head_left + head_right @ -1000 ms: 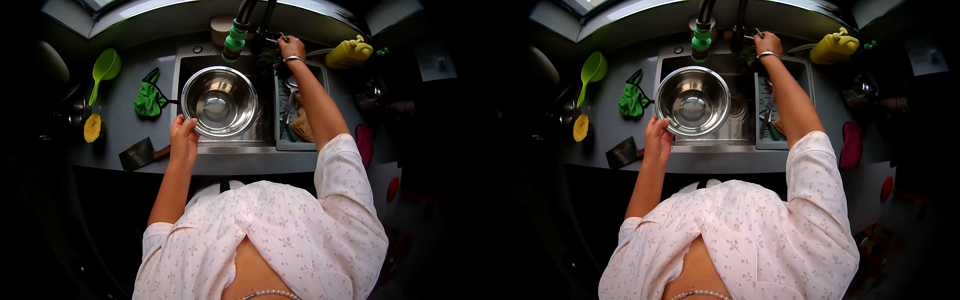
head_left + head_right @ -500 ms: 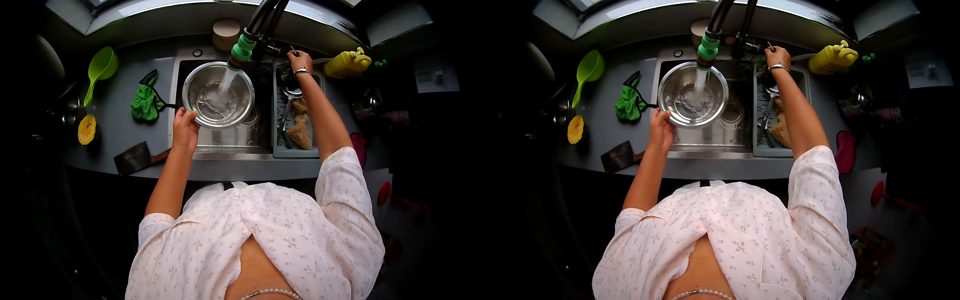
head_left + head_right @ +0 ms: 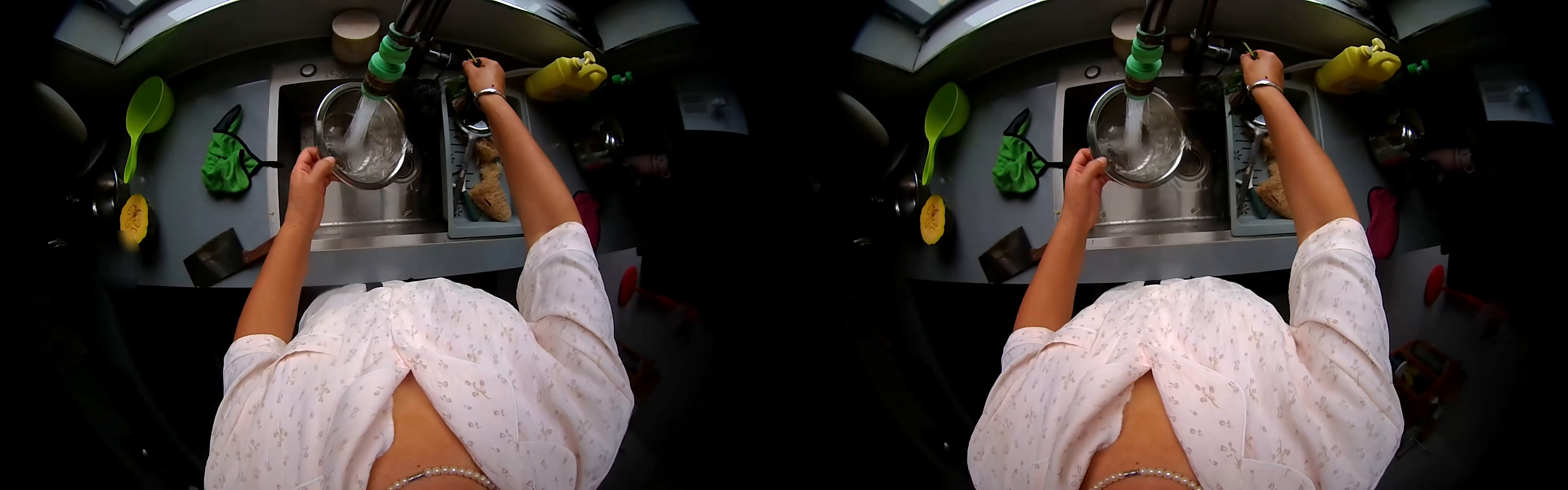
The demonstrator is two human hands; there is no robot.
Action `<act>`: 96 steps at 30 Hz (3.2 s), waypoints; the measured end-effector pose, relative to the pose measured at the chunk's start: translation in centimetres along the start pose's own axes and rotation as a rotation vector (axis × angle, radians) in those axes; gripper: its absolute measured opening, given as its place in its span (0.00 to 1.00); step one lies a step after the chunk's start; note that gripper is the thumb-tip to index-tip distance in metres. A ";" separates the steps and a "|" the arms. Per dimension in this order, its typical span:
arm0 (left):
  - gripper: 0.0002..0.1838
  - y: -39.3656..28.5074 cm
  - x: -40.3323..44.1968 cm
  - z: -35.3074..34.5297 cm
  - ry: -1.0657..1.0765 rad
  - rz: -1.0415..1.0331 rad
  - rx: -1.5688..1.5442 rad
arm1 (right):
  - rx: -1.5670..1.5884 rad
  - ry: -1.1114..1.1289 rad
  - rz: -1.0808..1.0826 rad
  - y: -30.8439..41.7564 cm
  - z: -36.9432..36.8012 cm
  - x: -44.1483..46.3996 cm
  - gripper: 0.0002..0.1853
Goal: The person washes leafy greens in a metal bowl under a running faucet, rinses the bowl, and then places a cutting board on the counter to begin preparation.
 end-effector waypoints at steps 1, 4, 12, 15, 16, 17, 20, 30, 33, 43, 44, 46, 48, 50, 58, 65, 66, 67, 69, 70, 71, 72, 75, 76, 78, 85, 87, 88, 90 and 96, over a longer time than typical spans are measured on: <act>0.05 -0.2 0.2 0.1 0.001 -0.054 0.152 | 0.002 0.000 -0.005 0.0 -0.2 -0.1 0.15; 0.06 -1.6 -0.1 -0.9 0.031 -0.206 0.749 | 0.005 -0.050 -0.017 0.6 0.1 -0.7 0.16; 0.07 -4.6 -1.7 -3.2 -0.032 -0.654 1.358 | 0.140 0.003 0.050 3.1 -0.5 -2.9 0.16; 0.08 -3.9 -1.3 -3.1 -0.037 -0.688 1.334 | 0.365 -0.003 0.084 1.6 -0.7 -4.8 0.16; 0.08 -3.6 -1.0 -3.0 -0.035 -0.691 1.331 | 0.506 -0.016 0.100 1.5 -0.5 -5.7 0.16; 0.09 -2.9 0.0 -1.2 -0.117 -0.513 1.153 | 0.514 -0.006 0.084 1.2 -0.5 -6.9 0.15; 0.09 2.3 2.6 3.7 -0.198 -0.199 0.792 | 0.957 0.237 -0.212 -1.4 -4.0 -11.2 0.14; 0.08 18.5 4.1 8.6 -0.242 0.462 0.169 | 1.324 0.373 -0.899 -1.2 -8.7 -22.7 0.15; 0.08 19.8 4.2 9.4 -0.213 0.501 0.210 | 1.394 0.410 -0.963 -0.5 -9.4 -24.1 0.15; 0.35 6.6 2.8 -0.3 0.064 0.226 0.339 | 1.321 0.398 -0.786 0.7 -10.3 -24.3 0.12; 0.35 5.1 2.4 -1.6 0.059 0.227 0.338 | 1.311 0.475 -0.702 1.7 -10.5 -24.2 0.12; 0.34 5.8 1.1 -5.0 0.280 0.482 0.188 | 1.299 0.555 -0.614 3.2 -11.2 -24.1 0.11; 0.33 6.0 1.1 -5.9 0.365 0.416 0.164 | 1.293 0.563 -0.411 5.1 -11.0 -23.3 0.14; 0.32 5.9 0.8 -6.7 0.456 0.353 0.139 | 1.274 0.534 -0.435 5.5 -10.9 -23.6 0.17; 0.19 6.8 -1.1 -5.4 0.268 0.455 -0.168 | 1.461 0.363 -0.339 6.4 -9.6 -22.3 0.22; 0.21 7.0 -0.6 -4.3 0.257 0.404 -0.190 | 1.359 0.214 -0.382 4.2 -9.6 -22.2 0.24; 0.21 6.7 -0.8 -4.5 0.263 0.408 -0.188 | 1.315 0.204 -0.374 3.9 -9.6 -22.3 0.25; 0.23 6.5 -1.1 -4.7 0.256 0.414 -0.162 | 1.315 0.196 -0.375 3.7 -9.8 -22.5 0.25; 0.24 6.7 -1.6 -5.0 0.250 0.426 -0.136 | 1.189 0.200 -0.297 3.9 -10.0 -22.7 0.28; 0.23 6.9 -1.5 -4.9 0.238 0.383 -0.046 | 1.188 0.197 -0.299 3.8 -10.1 -22.7 0.28; 0.22 6.9 -1.4 -4.7 0.223 0.339 0.043 | 1.179 0.207 -0.315 3.7 -10.4 -22.8 0.28; 0.22 7.3 -1.2 -4.6 0.222 0.340 0.044 | 1.171 0.218 -0.332 3.5 -10.6 -22.9 0.28; 0.23 8.2 -0.6 -3.9 0.184 0.405 -0.030 | 1.402 0.187 -0.502 1.2 -12.5 -23.0 0.28; 0.24 8.1 -0.4 -3.5 0.132 0.432 -0.016 | 1.401 0.196 -0.504 0.6 -12.9 -22.9 0.28; 0.25 9.1 0.1 -2.5 0.067 0.461 -0.006 | 1.600 0.081 -0.727 -1.9 -13.7 -23.4 0.29; 0.27 12.7 2.9 -0.3 0.065 0.432 0.102 | 1.595 -0.017 -0.850 -7.5 -14.3 -23.5 0.27; 0.35 13.1 3.5 -0.4 0.097 0.388 0.221 | 1.586 -0.022 -0.881 -8.2 -14.2 -23.6 0.26; 0.35 13.6 3.8 -0.2 0.091 0.392 0.222 | 1.585 -0.018 -0.887 -8.6 -14.2 -23.6 0.26; 0.43 15.5 4.6 1.1 0.069 0.449 0.427 | 1.605 -0.011 -0.871 -9.0 -14.1 -23.3 0.26; 0.35 15.5 5.9 4.3 -0.002 0.343 0.718 | 1.583 0.020 -0.879 -8.9 -13.3 -23.0 0.25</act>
Point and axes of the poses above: each hand's wrist, its own x-axis towards the middle knuckle, its own z-axis out of the back of the hand, y = z × x, the point moved 9 cm from there along x, towards the middle knuckle, and after that the axes turned 8 degrees about x, right-handed, at the moved point
